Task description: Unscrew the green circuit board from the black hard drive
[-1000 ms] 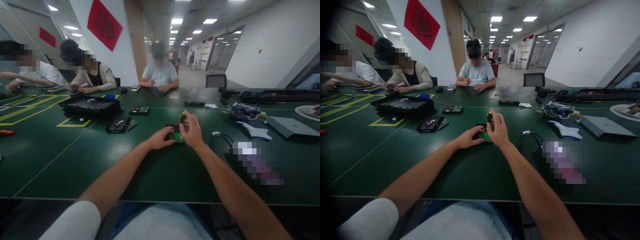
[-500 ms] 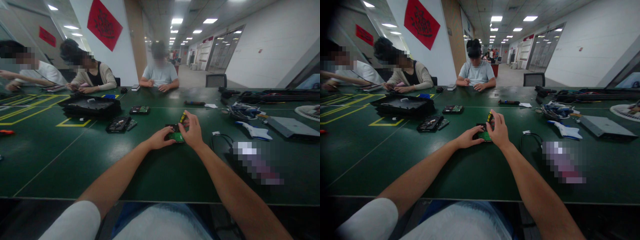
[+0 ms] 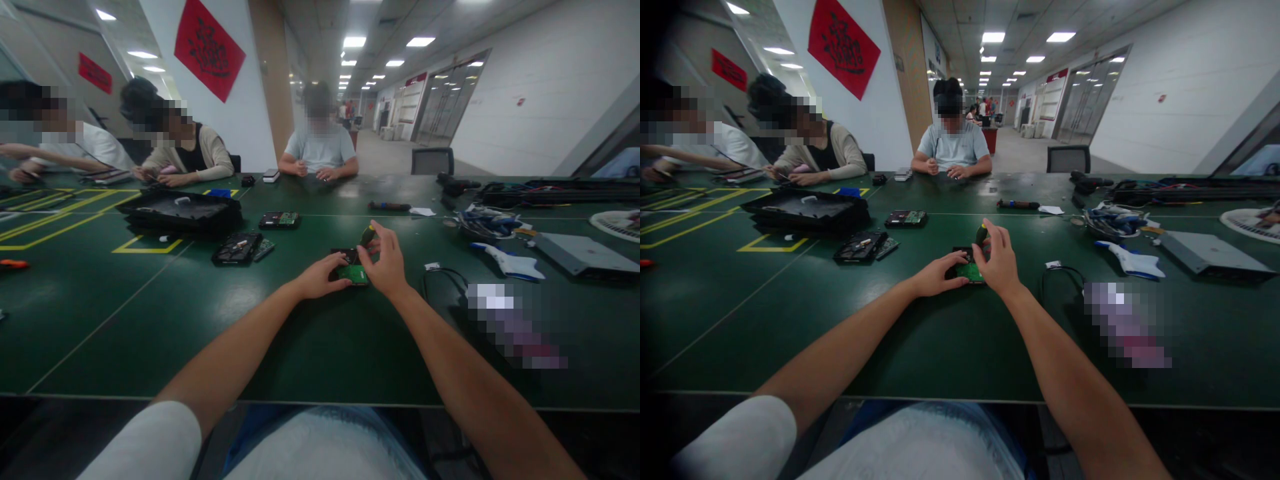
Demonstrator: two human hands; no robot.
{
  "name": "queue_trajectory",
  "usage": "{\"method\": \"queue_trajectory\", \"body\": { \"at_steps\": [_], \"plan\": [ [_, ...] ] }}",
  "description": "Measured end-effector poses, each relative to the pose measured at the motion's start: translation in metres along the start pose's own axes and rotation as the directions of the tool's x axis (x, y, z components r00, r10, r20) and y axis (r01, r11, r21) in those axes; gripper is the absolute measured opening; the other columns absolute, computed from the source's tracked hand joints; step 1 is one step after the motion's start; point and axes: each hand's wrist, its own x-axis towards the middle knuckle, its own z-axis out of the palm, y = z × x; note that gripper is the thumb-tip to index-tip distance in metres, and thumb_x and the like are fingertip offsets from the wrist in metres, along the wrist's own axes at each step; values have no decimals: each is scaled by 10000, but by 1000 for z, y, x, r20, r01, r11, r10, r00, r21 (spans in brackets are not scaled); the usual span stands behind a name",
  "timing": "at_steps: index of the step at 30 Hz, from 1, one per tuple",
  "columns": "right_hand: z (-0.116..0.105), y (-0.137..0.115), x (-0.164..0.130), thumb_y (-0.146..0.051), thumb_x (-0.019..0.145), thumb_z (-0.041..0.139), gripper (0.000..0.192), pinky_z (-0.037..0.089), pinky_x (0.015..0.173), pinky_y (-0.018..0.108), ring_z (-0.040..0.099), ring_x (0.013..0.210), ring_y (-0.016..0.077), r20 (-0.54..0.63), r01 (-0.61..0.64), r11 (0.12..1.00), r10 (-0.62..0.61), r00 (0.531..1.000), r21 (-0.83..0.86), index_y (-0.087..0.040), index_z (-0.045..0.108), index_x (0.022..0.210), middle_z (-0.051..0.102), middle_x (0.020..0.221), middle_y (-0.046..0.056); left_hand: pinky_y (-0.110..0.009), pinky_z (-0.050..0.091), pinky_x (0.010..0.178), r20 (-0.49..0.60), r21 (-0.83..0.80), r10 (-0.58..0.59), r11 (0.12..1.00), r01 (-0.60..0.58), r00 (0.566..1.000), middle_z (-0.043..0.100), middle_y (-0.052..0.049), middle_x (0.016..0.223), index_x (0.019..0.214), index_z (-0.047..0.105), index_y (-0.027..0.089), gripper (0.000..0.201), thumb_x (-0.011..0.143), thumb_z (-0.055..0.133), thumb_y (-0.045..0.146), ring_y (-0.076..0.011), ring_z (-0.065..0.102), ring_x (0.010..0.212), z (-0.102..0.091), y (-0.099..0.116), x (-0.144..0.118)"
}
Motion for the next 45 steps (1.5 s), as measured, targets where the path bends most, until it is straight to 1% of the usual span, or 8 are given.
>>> {"method": "queue_trajectory", "body": {
  "at_steps": [4, 10, 16, 21, 26, 32, 42, 45],
  "plan": [
    [1, 2, -1, -265, 961, 571, 649, 664, 870, 493, 681, 993, 251, 11, 8, 1000, -8, 1000, 6, -298, 342, 1567, 535, 1367, 142, -521, 399, 1216, 0, -2, -4, 1000, 4, 1000, 495, -144, 1576, 1387, 581, 232, 626, 885, 689, 590, -330, 463, 1475, 0, 1, 0],
    [1, 4, -2, -310, 959, 618, 638, 673, 822, 456, 689, 922, 224, -3, -12, 1000, 12, 1000, -3, -289, 376, 1548, 542, 1356, 138, -513, 398, 1220, 7, 5, -7, 1000, 7, 1000, 483, -149, 1583, 1385, 580, 221, 627, 889, 684, 590, -334, 457, 1479, -1, 2, 0],
    [2, 4, -1, -278, 970, 579, 641, 664, 859, 454, 693, 1002, 242, 2, 10, 1000, -10, 1000, -5, -286, 354, 1570, 542, 1384, 142, -508, 397, 1222, 3, 3, -5, 1000, 5, 1000, 495, -146, 1576, 1383, 581, 225, 627, 888, 684, 595, -330, 468, 1471, 1, 0, 0],
    [1, 3, -1, -321, 967, 602, 625, 672, 801, 432, 688, 925, 221, -5, -8, 1000, 8, 1000, -7, -302, 385, 1553, 546, 1328, 127, -492, 388, 1231, -7, -1, 6, 1000, -6, 1000, 489, -138, 1581, 1382, 582, 223, 633, 883, 689, 597, -320, 460, 1479, 2, -3, 0],
    [2, 2, -2, -266, 968, 566, 659, 670, 837, 448, 685, 1009, 245, 7, -3, 1000, 3, 1000, -7, -303, 333, 1583, 542, 1387, 142, -498, 391, 1228, -2, 0, -1, 1000, 1, 1000, 491, -141, 1579, 1378, 588, 223, 627, 885, 686, 598, -323, 464, 1475, 2, -3, 1],
    [2, 2, -1, -282, 953, 613, 646, 679, 784, 419, 695, 923, 215, -6, -14, 1000, 14, 1000, 4, -293, 376, 1554, 543, 1355, 138, -486, 395, 1225, 1, 7, 4, 1000, -4, 1000, 491, -153, 1577, 1385, 583, 202, 638, 888, 686, 590, -322, 459, 1478, 1, -2, 0],
    [1, 3, -1, -320, 954, 619, 654, 677, 782, 452, 690, 908, 227, 1, -20, 1000, 20, 1000, -20, -304, 369, 1558, 545, 1349, 139, -500, 397, 1222, 6, -4, 2, 1000, -2, 1000, 490, -143, 1578, 1385, 581, 219, 627, 886, 693, 581, -325, 456, 1480, 0, -2, 0],
    [1, 2, -1, -293, 963, 587, 646, 672, 813, 458, 683, 969, 244, 7, -11, 1000, 11, 1000, -18, -305, 356, 1567, 549, 1351, 140, -510, 393, 1224, 2, -7, -8, 1000, 8, 1000, 489, -144, 1580, 1388, 579, 223, 627, 883, 698, 576, -327, 461, 1477, 1, -1, 0]
  ]
}}
